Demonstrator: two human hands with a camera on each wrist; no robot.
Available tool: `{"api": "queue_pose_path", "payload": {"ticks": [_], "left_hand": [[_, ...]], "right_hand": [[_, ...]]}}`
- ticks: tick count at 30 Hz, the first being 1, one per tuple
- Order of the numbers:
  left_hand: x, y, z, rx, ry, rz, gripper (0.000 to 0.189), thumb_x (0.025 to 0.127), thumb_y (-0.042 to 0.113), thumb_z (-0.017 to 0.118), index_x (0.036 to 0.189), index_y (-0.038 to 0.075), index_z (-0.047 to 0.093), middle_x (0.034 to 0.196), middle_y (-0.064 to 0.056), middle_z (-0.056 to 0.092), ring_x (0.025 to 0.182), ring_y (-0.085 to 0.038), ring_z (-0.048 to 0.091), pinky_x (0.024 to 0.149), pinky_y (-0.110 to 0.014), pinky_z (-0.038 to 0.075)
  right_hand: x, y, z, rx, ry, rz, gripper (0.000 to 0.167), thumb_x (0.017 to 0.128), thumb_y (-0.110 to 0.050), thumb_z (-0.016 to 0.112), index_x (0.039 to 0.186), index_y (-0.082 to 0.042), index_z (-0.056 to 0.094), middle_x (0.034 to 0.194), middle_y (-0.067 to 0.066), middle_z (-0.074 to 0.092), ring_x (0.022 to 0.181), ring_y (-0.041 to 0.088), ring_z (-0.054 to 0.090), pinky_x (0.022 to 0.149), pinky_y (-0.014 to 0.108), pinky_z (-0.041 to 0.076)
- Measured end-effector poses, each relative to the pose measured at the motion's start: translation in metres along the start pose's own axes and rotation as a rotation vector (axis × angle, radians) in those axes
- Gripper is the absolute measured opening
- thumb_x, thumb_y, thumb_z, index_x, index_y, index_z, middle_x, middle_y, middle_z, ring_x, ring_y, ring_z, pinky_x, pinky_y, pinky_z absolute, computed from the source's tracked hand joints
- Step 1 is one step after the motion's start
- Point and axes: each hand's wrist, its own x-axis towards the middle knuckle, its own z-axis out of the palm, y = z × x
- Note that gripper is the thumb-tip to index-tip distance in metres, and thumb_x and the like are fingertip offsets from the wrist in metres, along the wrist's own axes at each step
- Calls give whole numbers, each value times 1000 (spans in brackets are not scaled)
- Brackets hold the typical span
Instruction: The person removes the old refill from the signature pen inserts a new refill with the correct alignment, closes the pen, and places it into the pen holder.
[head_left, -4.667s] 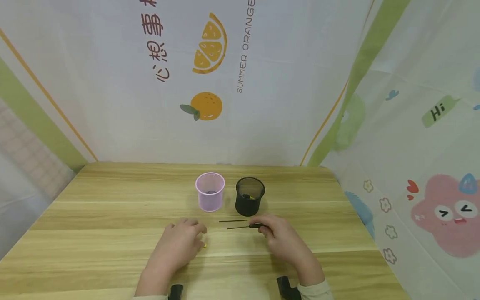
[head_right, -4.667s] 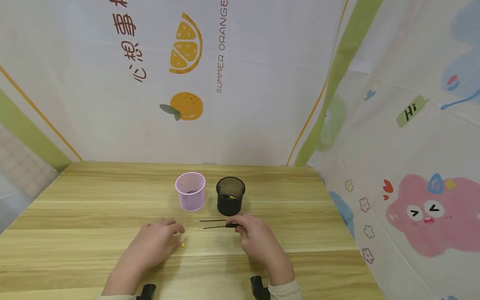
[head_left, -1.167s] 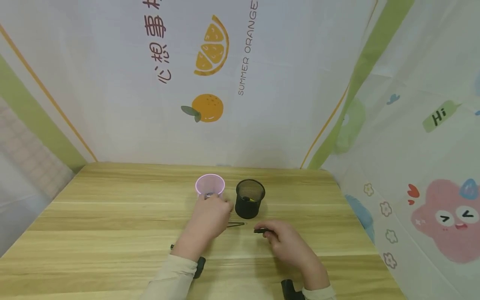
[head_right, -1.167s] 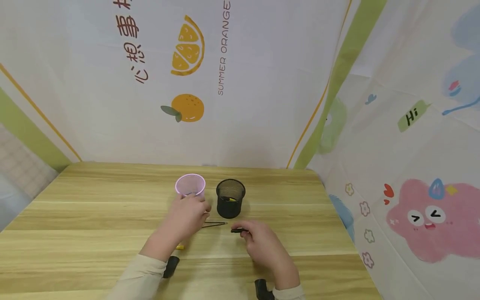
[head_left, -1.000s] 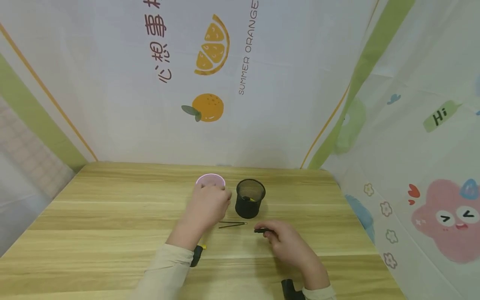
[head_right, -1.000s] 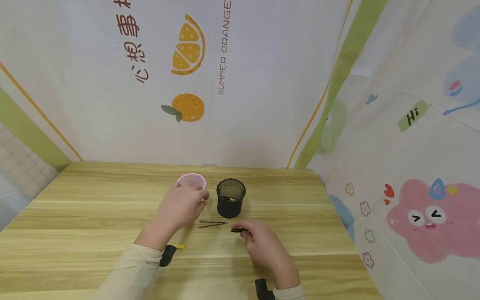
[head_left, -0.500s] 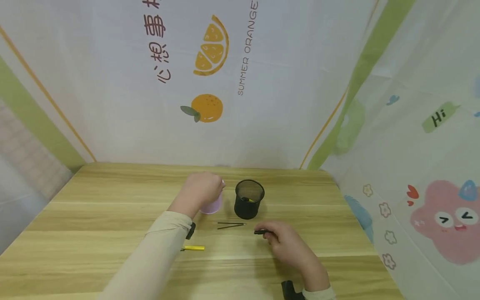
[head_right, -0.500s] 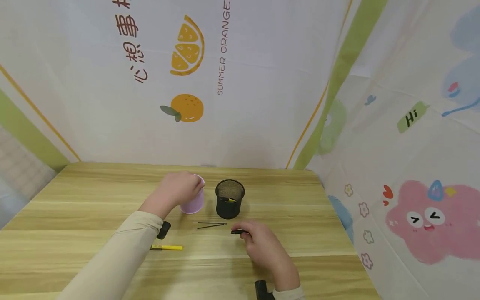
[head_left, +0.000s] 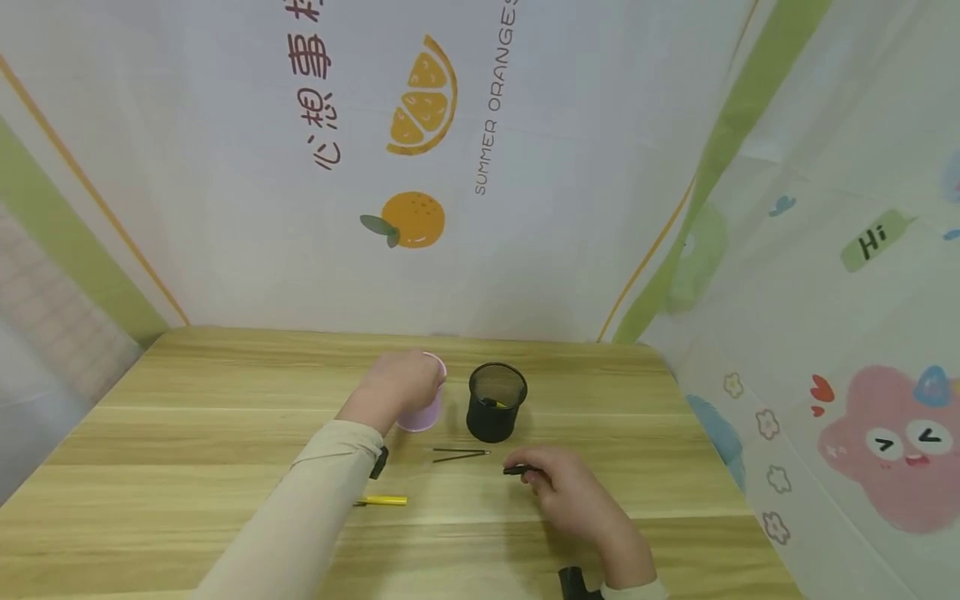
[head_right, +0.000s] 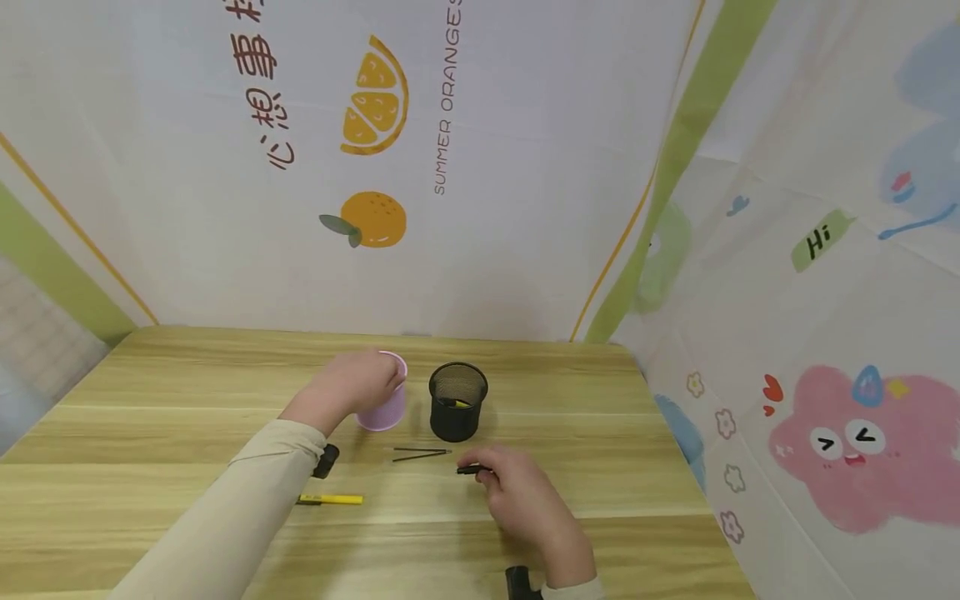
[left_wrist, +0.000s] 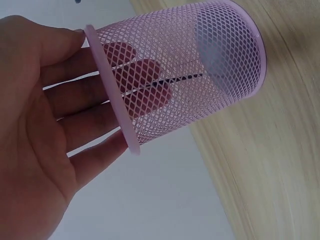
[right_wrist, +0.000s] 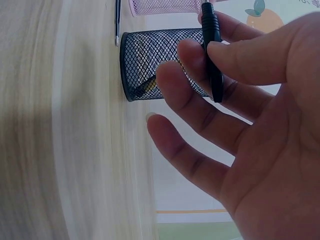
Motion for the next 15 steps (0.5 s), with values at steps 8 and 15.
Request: {"api": "queue_pose_path", "payload": {"ticks": [8,15], "left_hand": [[5,-9,2,-88,-41,40,32,112,21,50,84,16,65,96,-7,70,97,-24,69,93,-49,62],[6,-11,2,-155,-70,38,34,113,24,49,85,13,66,97,-7,68,100,-22,69,99,-49,60]], "right_hand": [[-1,-1,-1,-10,10,-2,31,100,7,61,118,-13,77,118,0,78,111,21,73,98,39,61],[-2,-1,0,-12,-6,10,32,100,7,61,117,-14,77,118,0,77,111,21,72,99,39,60]]}}
